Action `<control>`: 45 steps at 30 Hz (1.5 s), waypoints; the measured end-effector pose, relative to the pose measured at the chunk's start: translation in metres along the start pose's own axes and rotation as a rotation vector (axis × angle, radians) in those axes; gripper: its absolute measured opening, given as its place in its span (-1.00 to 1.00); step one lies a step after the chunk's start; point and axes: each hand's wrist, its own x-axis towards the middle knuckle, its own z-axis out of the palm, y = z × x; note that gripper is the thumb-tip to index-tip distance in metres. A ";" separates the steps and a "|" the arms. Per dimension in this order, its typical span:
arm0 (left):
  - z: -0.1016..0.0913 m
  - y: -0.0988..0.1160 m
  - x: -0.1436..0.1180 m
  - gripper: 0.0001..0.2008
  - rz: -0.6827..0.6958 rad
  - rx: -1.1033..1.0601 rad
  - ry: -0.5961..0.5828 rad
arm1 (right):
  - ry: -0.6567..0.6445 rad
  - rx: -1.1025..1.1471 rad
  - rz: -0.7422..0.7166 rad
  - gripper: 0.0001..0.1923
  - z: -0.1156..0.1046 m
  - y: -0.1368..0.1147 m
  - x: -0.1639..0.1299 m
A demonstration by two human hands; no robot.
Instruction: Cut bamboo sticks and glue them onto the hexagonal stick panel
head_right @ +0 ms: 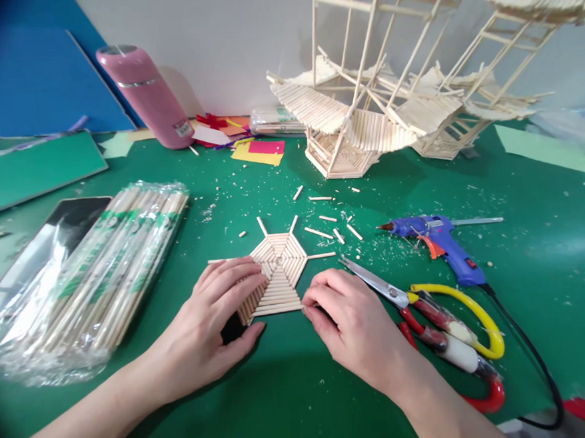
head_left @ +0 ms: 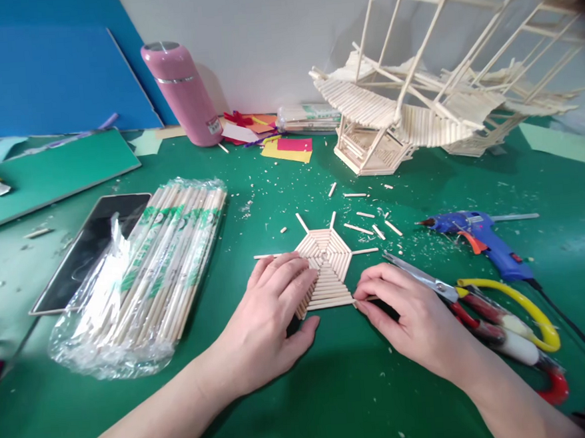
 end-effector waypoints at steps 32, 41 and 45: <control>-0.002 0.004 0.002 -0.61 -0.015 0.053 -0.026 | -0.081 -0.093 -0.024 -0.88 -0.004 -0.001 0.001; -0.004 0.011 0.000 -0.59 0.014 0.136 0.034 | -0.112 -0.154 -0.007 -0.84 -0.026 -0.006 -0.007; -0.003 0.041 0.003 -0.74 -0.012 0.150 0.109 | -0.124 -0.113 -0.023 -0.87 -0.030 -0.018 -0.008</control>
